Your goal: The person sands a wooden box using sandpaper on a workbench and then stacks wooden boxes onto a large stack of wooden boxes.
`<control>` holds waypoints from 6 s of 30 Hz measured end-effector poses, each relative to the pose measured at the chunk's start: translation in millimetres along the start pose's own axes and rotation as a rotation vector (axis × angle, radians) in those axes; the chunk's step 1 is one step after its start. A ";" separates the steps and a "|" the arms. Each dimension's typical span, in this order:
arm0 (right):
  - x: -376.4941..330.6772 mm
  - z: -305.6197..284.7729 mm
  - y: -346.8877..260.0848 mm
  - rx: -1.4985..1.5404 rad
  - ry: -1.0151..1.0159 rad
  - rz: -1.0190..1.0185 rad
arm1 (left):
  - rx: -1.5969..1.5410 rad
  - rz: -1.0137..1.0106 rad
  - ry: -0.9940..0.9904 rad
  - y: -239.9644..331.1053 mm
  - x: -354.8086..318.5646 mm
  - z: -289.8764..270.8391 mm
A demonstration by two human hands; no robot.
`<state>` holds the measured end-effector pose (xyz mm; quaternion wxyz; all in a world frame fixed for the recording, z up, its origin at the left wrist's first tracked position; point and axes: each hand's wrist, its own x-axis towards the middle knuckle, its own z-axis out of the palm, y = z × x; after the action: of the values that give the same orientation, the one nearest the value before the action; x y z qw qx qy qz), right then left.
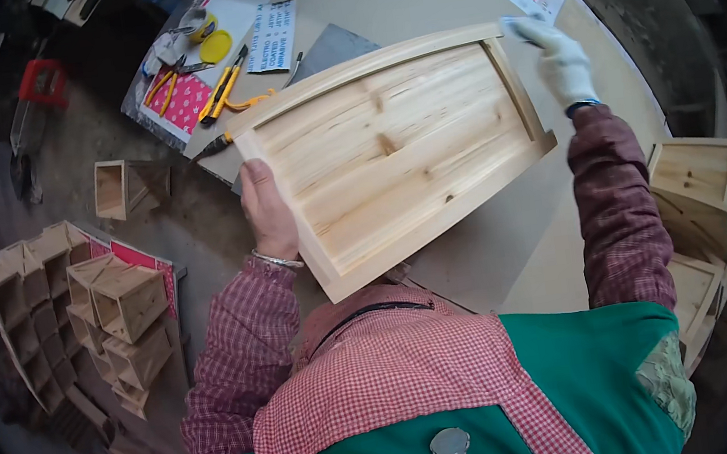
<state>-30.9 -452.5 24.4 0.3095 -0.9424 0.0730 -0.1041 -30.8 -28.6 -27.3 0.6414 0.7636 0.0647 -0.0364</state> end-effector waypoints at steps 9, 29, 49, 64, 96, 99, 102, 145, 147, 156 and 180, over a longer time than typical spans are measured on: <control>4.4 165.1 -210.5 -0.254 -0.170 -0.443 | -0.380 -0.038 -0.159 3.0 -1.4 8.5; 11.4 108.7 -154.4 -0.215 -0.112 -0.300 | -0.587 -0.595 -0.818 22.3 26.8 -21.9; -6.0 23.0 -70.1 0.135 0.257 0.529 | -0.405 -0.472 -0.773 57.3 9.2 -45.8; -181.0 96.4 -134.8 -0.274 0.594 -0.088 | 0.208 0.225 -1.078 -35.6 -72.0 -51.3; -257.7 198.1 -307.4 -0.657 0.387 0.220 | 1.173 0.958 -0.625 46.2 83.5 2.5; -249.5 187.1 -278.0 -0.976 0.318 0.242 | 1.177 0.958 -0.614 44.2 80.7 1.0; -241.3 185.6 -260.4 -0.887 0.401 0.187 | 1.195 0.932 -0.595 40.9 82.2 -2.5; -167.8 87.5 -54.7 -0.512 0.563 0.212 | 1.047 1.151 -0.598 49.4 67.8 2.3; -165.1 88.0 -39.4 -0.574 0.555 0.207 | 1.054 1.107 -0.616 48.4 66.3 1.0; -197.1 133.4 -181.9 -0.172 0.547 -0.182 | 1.099 0.987 -0.625 55.3 69.6 -15.0; -200.8 95.0 -150.9 -0.074 0.037 -0.026 | 1.082 0.899 -0.680 63.7 60.0 -11.7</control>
<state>-191.2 -237.6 9.7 0.2718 -0.9519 0.0701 -0.1225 37.5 -24.8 28.5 0.1176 0.8700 -0.4778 -0.0313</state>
